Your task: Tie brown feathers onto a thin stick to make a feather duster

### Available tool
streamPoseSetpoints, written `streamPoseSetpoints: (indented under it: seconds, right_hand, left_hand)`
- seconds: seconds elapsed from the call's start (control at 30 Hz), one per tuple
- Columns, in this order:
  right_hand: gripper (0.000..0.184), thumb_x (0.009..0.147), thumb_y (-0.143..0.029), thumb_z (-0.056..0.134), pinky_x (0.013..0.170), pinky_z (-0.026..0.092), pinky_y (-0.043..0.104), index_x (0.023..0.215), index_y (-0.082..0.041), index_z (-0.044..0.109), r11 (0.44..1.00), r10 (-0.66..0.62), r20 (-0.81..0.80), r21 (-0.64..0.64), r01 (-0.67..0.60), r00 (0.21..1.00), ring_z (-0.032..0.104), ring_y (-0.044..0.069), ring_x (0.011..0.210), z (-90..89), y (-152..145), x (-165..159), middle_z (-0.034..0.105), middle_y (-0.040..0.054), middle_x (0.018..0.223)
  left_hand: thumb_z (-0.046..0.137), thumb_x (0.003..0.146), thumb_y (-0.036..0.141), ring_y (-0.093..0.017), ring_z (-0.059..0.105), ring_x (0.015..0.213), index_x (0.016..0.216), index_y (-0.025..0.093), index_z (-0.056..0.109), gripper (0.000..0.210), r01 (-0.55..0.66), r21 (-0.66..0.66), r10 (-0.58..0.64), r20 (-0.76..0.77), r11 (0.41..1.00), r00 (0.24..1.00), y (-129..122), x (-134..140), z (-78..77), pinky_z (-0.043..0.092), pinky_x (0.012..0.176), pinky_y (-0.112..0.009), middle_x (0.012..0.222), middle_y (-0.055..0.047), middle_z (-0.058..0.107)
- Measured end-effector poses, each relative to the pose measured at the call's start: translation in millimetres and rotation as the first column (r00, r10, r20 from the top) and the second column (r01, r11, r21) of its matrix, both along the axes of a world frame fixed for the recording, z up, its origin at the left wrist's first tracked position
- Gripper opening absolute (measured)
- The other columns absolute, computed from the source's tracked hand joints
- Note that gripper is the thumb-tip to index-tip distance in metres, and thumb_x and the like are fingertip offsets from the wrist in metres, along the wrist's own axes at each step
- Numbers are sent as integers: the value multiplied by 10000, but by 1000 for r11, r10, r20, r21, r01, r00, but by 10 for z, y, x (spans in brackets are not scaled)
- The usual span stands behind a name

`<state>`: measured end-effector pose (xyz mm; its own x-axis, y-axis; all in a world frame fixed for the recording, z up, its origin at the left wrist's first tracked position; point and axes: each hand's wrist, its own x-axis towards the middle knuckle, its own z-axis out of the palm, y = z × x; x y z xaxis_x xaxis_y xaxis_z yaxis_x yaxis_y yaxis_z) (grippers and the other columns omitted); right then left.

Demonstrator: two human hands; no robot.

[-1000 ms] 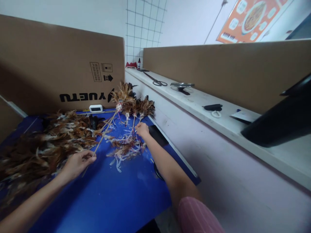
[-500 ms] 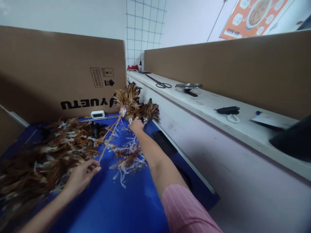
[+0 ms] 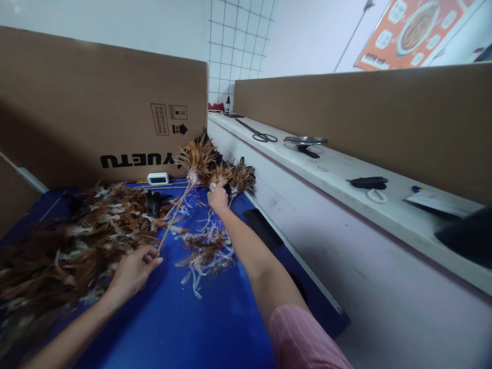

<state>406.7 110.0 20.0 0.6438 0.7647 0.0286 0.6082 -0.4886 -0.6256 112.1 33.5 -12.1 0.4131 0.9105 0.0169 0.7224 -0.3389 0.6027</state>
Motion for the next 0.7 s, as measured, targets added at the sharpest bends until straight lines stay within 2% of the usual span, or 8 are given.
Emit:
streamPoseSetpoints:
  seconds: [0.17, 0.37, 0.57, 0.7]
  right_hand:
    - [648, 856, -247, 532, 897, 489, 402, 1436, -136, 263, 999, -7, -7, 51, 8, 1000, 639, 305, 1079, 93, -143, -17, 633, 184, 1197]
    - [562, 822, -223, 541, 893, 491, 381, 1354, -171, 368, 992, -7, 25, 130, 4, 1000, 661, 267, 992, 154, -326, -22, 665, 117, 1085]
    - [351, 795, -219, 548, 872, 482, 351, 1138, -191, 483, 973, -34, 42, 228, 24, 999, 651, 244, 927, 218, -522, 36, 664, 77, 973]
    - [267, 778, -224, 550, 850, 467, 328, 1038, -211, 489, 951, -82, 38, 303, 67, 996, 632, 227, 885, 308, -673, 114, 651, 53, 920]
  left_hand:
    - [548, 739, 485, -203, 638, 658, 838, 207, 630, 307, -27, 2, 27, -30, 1000, 999, 2, -11, -18, 434, 628, -280, 718, -24, 677]
    - [517, 782, 440, -184, 627, 639, 860, 207, 616, 265, -52, -15, 51, -63, 999, 997, 3, 30, -32, 421, 616, -269, 736, -14, 668]
    - [544, 808, 376, -183, 641, 710, 890, 209, 624, 203, -41, 67, 49, -129, 997, 990, 71, 41, -11, 412, 638, -257, 782, -19, 691]
    - [541, 829, 343, -194, 655, 762, 922, 206, 624, 184, -17, 117, 39, -191, 993, 981, 134, 41, 24, 406, 654, -264, 815, -30, 712]
